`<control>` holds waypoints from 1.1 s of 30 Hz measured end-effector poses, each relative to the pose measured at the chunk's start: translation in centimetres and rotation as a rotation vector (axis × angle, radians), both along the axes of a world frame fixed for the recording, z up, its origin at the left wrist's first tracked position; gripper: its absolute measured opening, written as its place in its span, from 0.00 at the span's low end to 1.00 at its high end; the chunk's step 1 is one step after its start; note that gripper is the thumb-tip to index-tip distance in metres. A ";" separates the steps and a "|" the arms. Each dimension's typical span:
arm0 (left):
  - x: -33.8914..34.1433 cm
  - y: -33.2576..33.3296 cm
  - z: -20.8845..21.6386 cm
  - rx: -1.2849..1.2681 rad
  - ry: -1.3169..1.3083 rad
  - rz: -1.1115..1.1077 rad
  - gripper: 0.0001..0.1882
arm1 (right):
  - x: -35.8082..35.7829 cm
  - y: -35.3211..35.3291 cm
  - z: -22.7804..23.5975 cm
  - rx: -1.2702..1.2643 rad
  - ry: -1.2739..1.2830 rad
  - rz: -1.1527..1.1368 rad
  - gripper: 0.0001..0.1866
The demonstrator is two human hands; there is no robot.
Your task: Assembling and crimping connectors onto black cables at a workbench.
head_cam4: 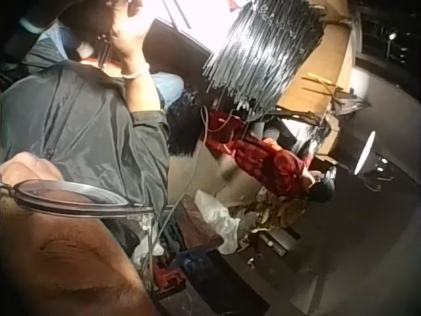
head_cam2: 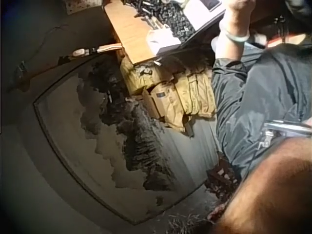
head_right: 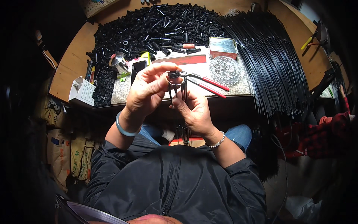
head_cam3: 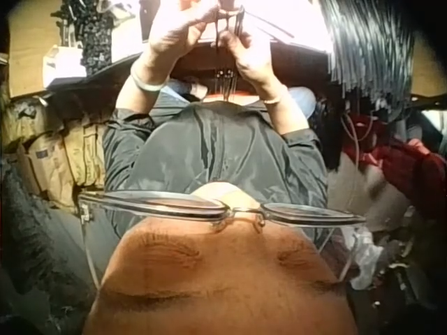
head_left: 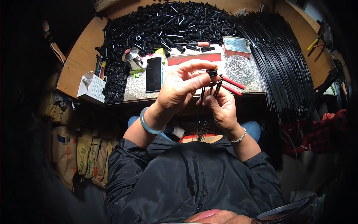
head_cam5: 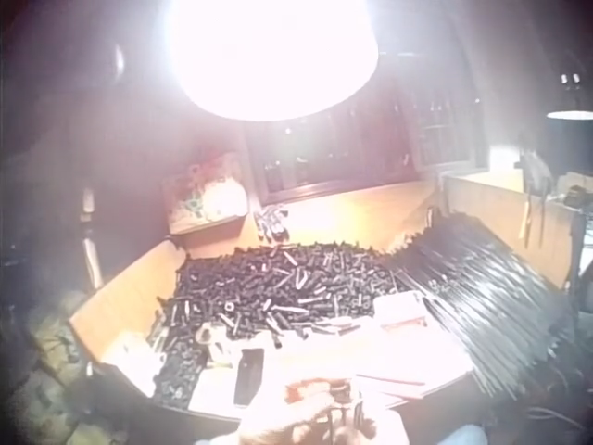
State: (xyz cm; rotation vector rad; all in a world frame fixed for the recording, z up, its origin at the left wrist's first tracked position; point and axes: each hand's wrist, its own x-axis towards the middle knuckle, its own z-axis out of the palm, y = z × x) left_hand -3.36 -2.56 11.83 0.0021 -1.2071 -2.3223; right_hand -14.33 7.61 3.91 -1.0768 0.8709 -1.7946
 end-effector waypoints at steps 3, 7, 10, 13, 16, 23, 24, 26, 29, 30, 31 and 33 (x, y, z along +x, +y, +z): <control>0.2 0.3 -0.1 -0.191 -0.079 0.115 0.18 | 0.2 0.2 0.4 0.020 0.012 -0.008 0.12; 0.2 0.7 -0.1 -0.361 -0.008 0.188 0.17 | 0.5 0.3 0.8 0.068 0.016 -0.008 0.14; 0.3 0.8 -0.1 -0.477 0.029 0.263 0.16 | 0.9 0.1 1.1 0.051 0.019 -0.030 0.13; 0.5 0.8 0.0 -0.532 0.036 0.283 0.15 | 0.9 0.0 0.8 0.014 0.024 -0.033 0.11; 1.1 0.6 0.0 -0.463 -0.020 0.227 0.14 | 1.3 0.0 0.8 -0.038 -0.061 -0.025 0.11; 1.7 0.5 -0.2 -0.501 0.000 0.232 0.13 | 0.5 0.7 2.0 -0.024 -0.054 0.036 0.11; 1.6 0.8 0.0 -0.477 0.023 0.217 0.12 | 0.5 0.8 2.3 0.001 -0.062 0.051 0.10; 1.7 0.8 0.0 -0.453 0.046 0.200 0.12 | 0.1 0.7 2.1 -0.017 -0.052 0.045 0.08; 1.8 0.3 -0.2 -0.521 0.037 0.178 0.12 | -0.1 0.6 1.7 0.011 -0.070 0.066 0.09; 1.7 0.4 -0.3 -0.470 0.053 0.154 0.11 | -0.2 0.4 1.4 0.021 -0.119 0.107 0.11; 1.6 0.5 -0.4 -0.419 0.069 0.130 0.11 | -0.2 0.4 1.2 0.032 -0.168 0.148 0.12; 2.1 0.3 -0.7 -0.374 0.032 0.069 0.12 | 0.1 0.3 1.3 0.017 -0.250 0.232 0.14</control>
